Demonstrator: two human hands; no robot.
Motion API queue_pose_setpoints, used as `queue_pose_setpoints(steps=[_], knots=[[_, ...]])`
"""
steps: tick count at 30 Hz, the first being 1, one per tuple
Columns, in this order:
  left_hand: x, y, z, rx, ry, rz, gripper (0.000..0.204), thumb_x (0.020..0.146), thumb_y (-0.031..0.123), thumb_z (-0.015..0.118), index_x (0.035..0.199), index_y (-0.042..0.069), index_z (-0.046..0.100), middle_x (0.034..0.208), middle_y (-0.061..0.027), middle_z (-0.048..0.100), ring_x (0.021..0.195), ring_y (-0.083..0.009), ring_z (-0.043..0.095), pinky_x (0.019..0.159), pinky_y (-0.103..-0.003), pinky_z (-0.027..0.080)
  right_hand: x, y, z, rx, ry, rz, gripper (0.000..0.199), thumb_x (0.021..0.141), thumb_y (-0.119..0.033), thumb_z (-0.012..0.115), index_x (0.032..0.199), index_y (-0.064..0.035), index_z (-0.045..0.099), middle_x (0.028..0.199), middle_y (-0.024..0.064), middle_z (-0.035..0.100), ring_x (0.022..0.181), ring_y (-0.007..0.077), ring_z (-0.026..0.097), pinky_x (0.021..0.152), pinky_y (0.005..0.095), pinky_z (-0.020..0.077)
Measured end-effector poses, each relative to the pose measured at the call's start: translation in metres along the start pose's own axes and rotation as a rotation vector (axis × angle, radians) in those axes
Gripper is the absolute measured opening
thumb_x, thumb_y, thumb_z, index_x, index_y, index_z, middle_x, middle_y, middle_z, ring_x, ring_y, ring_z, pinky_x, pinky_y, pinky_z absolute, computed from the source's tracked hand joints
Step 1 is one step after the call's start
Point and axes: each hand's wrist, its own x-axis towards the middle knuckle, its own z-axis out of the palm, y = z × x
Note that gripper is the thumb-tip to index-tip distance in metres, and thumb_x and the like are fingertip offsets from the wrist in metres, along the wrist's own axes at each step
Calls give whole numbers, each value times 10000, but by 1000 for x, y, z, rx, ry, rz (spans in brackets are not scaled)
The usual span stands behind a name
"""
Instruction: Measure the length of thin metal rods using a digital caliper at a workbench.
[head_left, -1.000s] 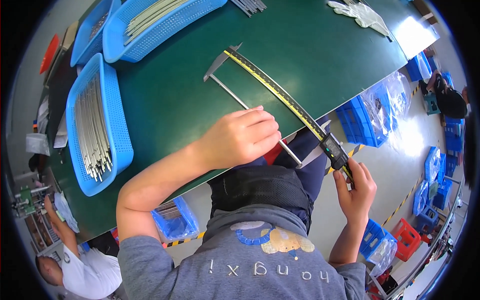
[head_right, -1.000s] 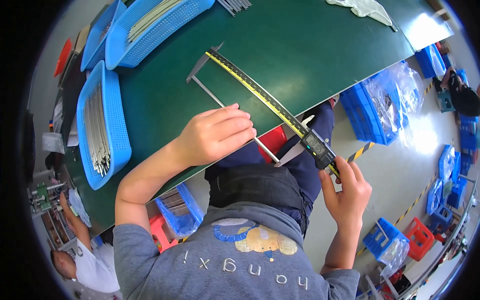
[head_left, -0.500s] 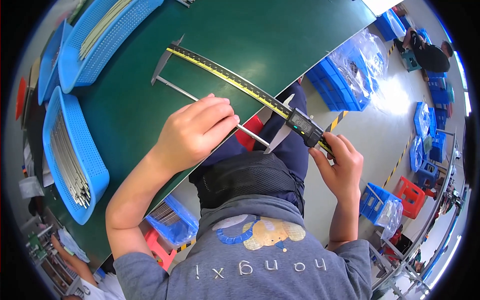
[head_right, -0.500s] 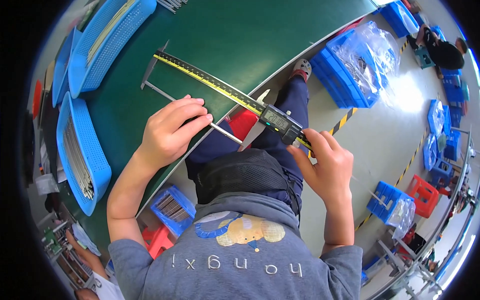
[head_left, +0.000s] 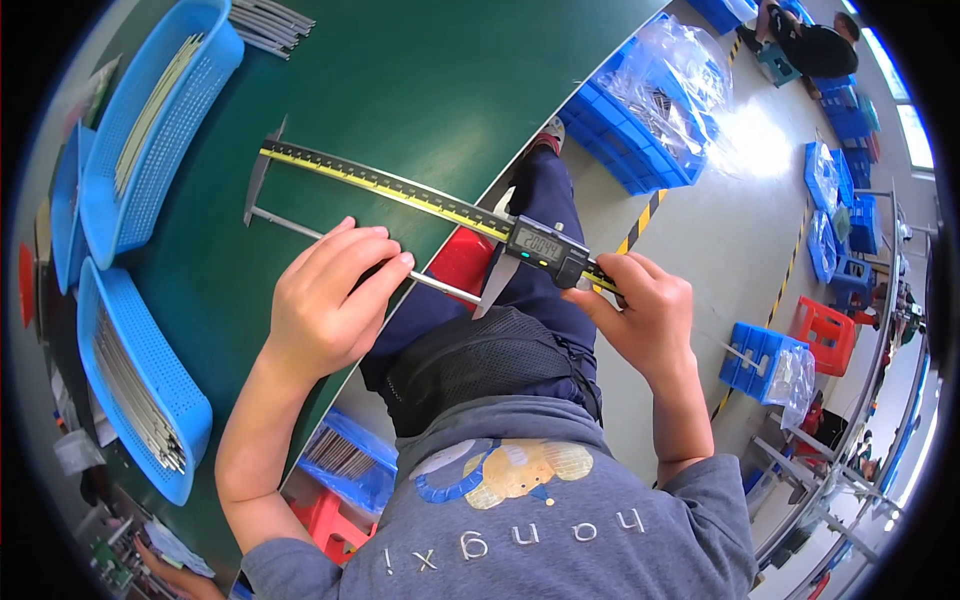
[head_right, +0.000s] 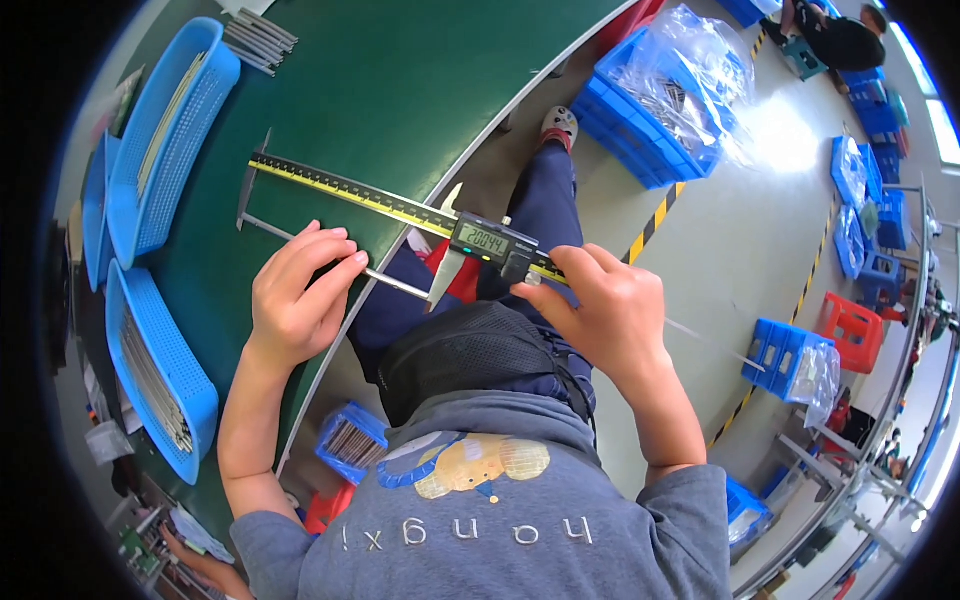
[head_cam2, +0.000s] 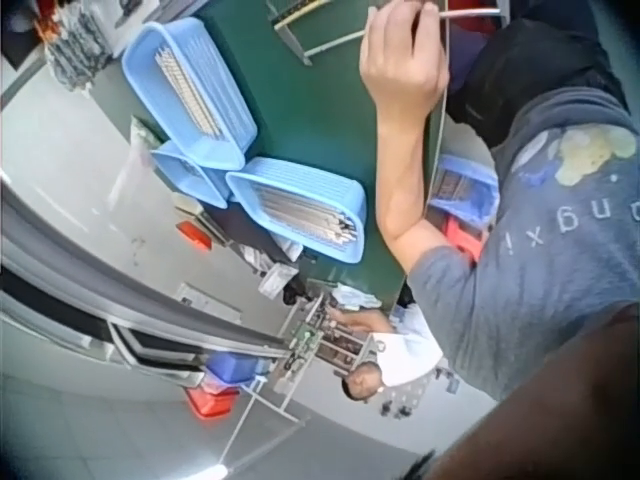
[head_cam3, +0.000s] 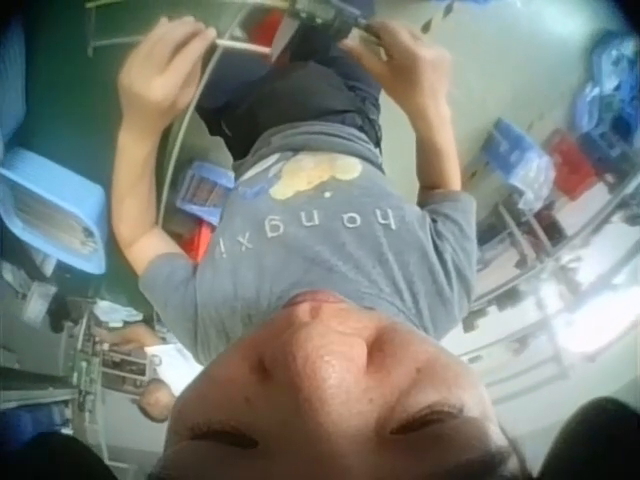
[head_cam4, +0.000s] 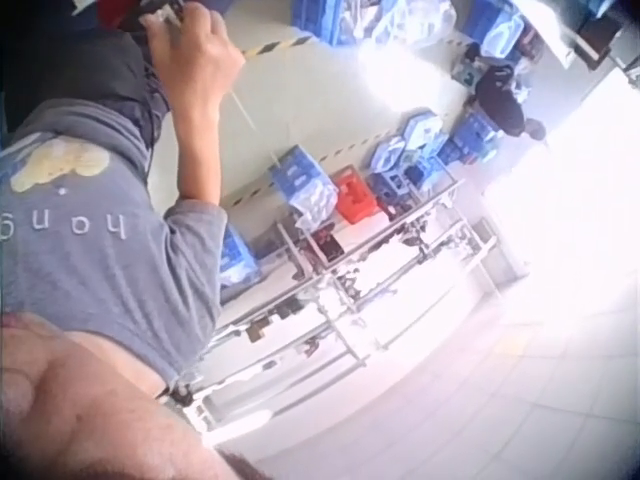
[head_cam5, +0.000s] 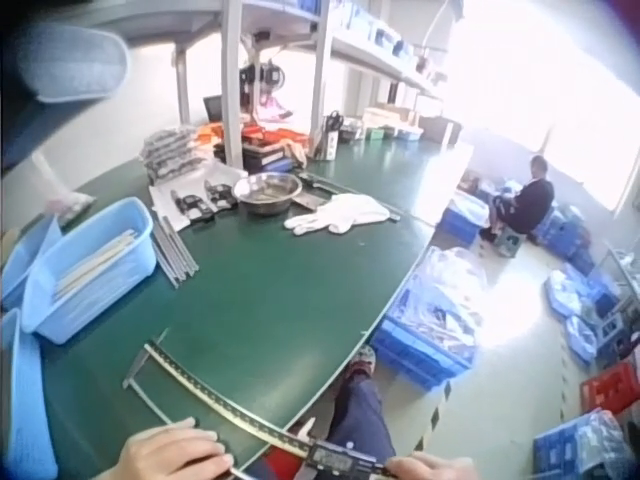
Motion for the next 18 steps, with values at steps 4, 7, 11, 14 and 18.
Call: queue_pose_setpoints(steps=[4,7,11,14,18], knots=[[2,1,2,16,14,-17,296,646,-2,666,938,46,680,919,-84,630,893,-265,637,828,-416,533,-1,1,1,15,9,-18,354,685,-355,784,837,-79,622,664,51,569,542,238,588,477,325,456],[2,1,2,11,14,-44,288,660,-1,670,944,49,680,928,-81,630,894,-265,637,831,-414,532,0,-2,-2,25,-9,-29,374,669,-317,804,873,-57,629,698,58,595,563,212,602,510,297,477],[1,0,1,12,5,-36,284,664,1,677,944,49,678,935,-82,628,897,-271,635,821,-412,532,0,-3,-3,16,-41,-28,391,653,-269,817,912,-36,640,732,64,628,594,191,629,553,269,505],[0,-1,1,2,9,-39,287,657,0,681,941,47,675,936,-84,627,902,-277,633,809,-410,532,-1,-3,-3,8,-48,-26,370,658,-250,809,913,-40,642,734,64,631,592,185,630,544,268,502],[2,-1,2,-10,12,-40,283,654,-2,684,933,45,673,934,-85,626,902,-281,632,802,-410,533,0,-1,-4,12,-47,-21,352,660,-232,805,910,-44,642,732,62,630,587,178,626,535,266,498]])
